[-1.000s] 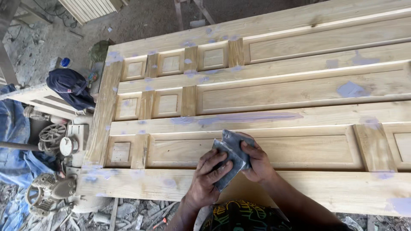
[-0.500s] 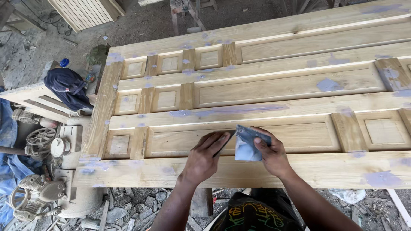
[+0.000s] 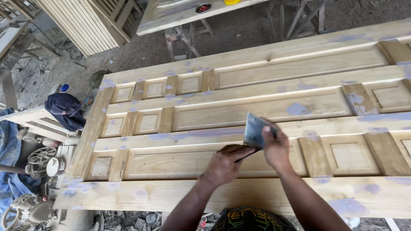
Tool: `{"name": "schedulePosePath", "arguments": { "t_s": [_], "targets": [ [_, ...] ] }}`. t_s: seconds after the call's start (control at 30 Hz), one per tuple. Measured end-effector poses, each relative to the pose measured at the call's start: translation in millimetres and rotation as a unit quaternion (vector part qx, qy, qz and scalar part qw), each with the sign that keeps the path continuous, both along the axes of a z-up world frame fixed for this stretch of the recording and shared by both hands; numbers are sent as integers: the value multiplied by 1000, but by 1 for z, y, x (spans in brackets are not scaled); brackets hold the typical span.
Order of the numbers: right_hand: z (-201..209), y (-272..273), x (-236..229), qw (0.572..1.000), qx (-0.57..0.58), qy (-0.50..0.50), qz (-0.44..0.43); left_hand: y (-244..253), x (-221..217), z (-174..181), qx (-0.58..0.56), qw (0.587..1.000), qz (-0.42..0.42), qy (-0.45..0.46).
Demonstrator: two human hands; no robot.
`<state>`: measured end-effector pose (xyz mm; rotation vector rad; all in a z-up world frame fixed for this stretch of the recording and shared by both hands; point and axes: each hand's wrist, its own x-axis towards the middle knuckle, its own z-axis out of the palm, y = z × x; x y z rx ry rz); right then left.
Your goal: The person applies a grey filler to the joints and grooves of a wooden door using a putty knife, then smooths and sands the surface with a sanding block. The person works on multiple sections of the door, repeatedly applying filler and sanding.
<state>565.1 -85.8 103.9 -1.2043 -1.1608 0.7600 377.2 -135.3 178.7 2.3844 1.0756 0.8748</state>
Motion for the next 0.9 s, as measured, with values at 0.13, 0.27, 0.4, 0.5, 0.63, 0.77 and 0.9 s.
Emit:
{"name": "schedulePosePath", "arguments": {
  "t_s": [0.13,0.27,0.4,0.5,0.63,0.77,0.9],
  "targets": [
    [11,27,73,964,37,262,38,19,6,16,12,999,-20,-30],
    [9,30,68,893,21,419,163,22,18,36,100,989,-83,-74],
    [10,20,36,766,0,562,311,12,40,47,145,988,-58,15],
    [19,43,26,737,-11,580,348,32,38,35,178,983,-33,39],
    [7,14,21,650,-25,617,442,5,11,-15,154,988,2,-18],
    [-11,23,8,755,-67,554,344,7,-27,-40,112,989,98,24],
    [-26,6,12,912,-59,332,232,-8,-53,-42,96,956,231,156]
  ]
}}
